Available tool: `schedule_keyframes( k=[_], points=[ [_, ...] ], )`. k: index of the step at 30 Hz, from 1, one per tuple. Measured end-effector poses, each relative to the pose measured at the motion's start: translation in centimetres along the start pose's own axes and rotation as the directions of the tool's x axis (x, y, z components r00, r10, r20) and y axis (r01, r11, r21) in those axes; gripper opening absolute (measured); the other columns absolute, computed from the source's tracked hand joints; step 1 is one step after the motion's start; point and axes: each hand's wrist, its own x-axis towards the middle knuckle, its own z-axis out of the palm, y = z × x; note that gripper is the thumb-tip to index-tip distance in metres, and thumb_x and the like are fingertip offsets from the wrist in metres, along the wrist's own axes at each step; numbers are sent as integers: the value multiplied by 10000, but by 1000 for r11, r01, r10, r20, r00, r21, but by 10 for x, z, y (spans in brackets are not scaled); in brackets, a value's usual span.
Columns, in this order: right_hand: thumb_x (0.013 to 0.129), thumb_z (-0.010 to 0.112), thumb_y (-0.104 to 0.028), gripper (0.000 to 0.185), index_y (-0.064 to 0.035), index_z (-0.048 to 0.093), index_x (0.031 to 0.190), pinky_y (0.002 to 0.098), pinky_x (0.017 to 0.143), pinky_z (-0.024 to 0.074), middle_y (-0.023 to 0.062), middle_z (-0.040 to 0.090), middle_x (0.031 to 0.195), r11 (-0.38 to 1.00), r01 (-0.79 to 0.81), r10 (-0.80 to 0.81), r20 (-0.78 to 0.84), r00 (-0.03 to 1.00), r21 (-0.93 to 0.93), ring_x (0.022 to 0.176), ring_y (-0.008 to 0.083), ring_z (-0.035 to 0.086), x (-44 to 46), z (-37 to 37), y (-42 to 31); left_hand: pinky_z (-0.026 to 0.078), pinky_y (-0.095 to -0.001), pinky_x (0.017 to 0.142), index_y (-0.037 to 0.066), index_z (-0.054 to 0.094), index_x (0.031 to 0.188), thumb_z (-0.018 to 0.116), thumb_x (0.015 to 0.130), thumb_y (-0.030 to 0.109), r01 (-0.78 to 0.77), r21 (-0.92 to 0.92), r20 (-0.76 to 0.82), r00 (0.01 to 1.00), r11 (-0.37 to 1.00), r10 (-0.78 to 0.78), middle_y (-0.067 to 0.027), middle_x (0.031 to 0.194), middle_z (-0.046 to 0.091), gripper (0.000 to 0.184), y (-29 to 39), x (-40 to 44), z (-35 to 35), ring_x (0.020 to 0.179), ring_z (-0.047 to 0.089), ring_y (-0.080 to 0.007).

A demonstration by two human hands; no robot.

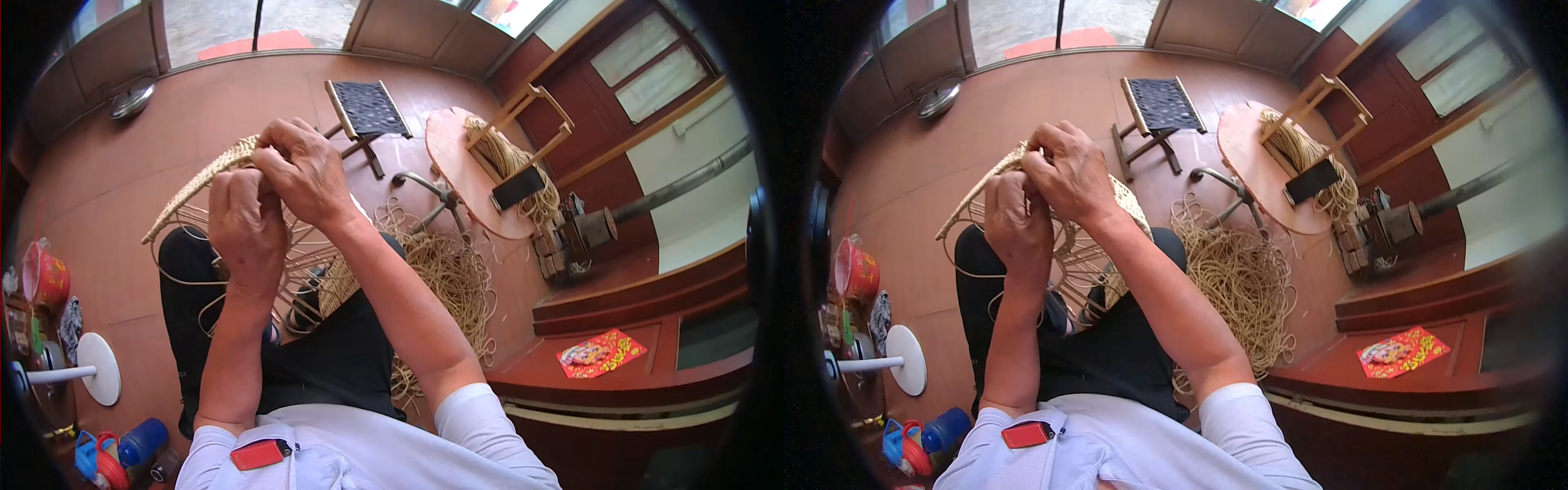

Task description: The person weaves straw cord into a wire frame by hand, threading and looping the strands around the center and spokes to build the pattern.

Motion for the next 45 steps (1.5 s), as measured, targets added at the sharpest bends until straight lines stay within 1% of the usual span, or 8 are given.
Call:
schedule_keyframes(
  k=[8,15,24,29,33,35,38,45],
  points=[
    [945,679,-303,280,-39,771,968,462,887,577,138,744,956,1000,-1,0,-38,999,-15,981,343,718,-1,5,6,562,-406,870,32,684,1068,781,988,-24,75,-45,38,997,996,-73,-110,1048,649,137,-5,-10,3,974,671,-276],
    [943,669,-320,312,-33,785,981,453,888,582,156,743,965,999,-30,29,-13,999,-25,974,341,727,2,4,8,599,-439,816,40,666,1165,728,964,-86,-18,-12,-12,1000,1000,18,-139,1091,657,246,-9,-10,10,973,710,-337],
    [927,679,-341,324,-45,796,988,456,881,581,157,739,966,998,-52,52,-1,999,-25,955,326,729,3,2,9,588,-484,791,29,625,1179,648,914,-119,-111,-87,227,965,990,128,-159,1103,650,304,-27,-4,-9,962,709,-391],
    [929,667,-347,334,-44,796,988,462,868,580,160,730,950,997,-72,72,-16,997,-33,938,324,726,2,2,6,595,-495,971,25,627,1387,596,1096,-15,-172,-92,435,879,981,195,-223,1309,668,296,-35,-4,-29,1163,720,-411],
    [956,658,-359,337,-59,799,1014,471,863,572,172,723,956,996,1,-2,-15,1000,-95,937,357,722,5,2,15,587,-496,1030,27,622,1465,561,1149,21,-331,-91,297,891,939,343,-243,1378,665,322,-48,-8,-33,1254,697,-445],
    [989,672,-344,312,-57,792,1017,458,863,564,166,730,962,942,270,-276,0,961,-200,943,357,725,13,10,47,603,-485,1000,33,652,1464,565,1172,50,-163,-15,346,925,987,158,-231,1344,708,305,-53,-15,-41,1226,723,-440],
    [998,705,-331,296,-49,789,1031,419,860,559,122,722,961,991,49,-49,2,999,-128,920,282,710,8,-2,24,616,-454,755,107,720,1405,622,1156,107,-198,80,368,917,977,156,-166,1106,812,268,-51,-4,-44,896,799,-365],
    [993,734,-249,173,-83,783,978,444,832,605,76,744,968,974,127,-138,-47,989,-187,953,280,730,2,-6,12,563,-483,632,119,725,1254,677,1085,113,-176,163,480,874,971,78,-150,864,772,176,-42,8,-43,731,769,-352]
  ],
)
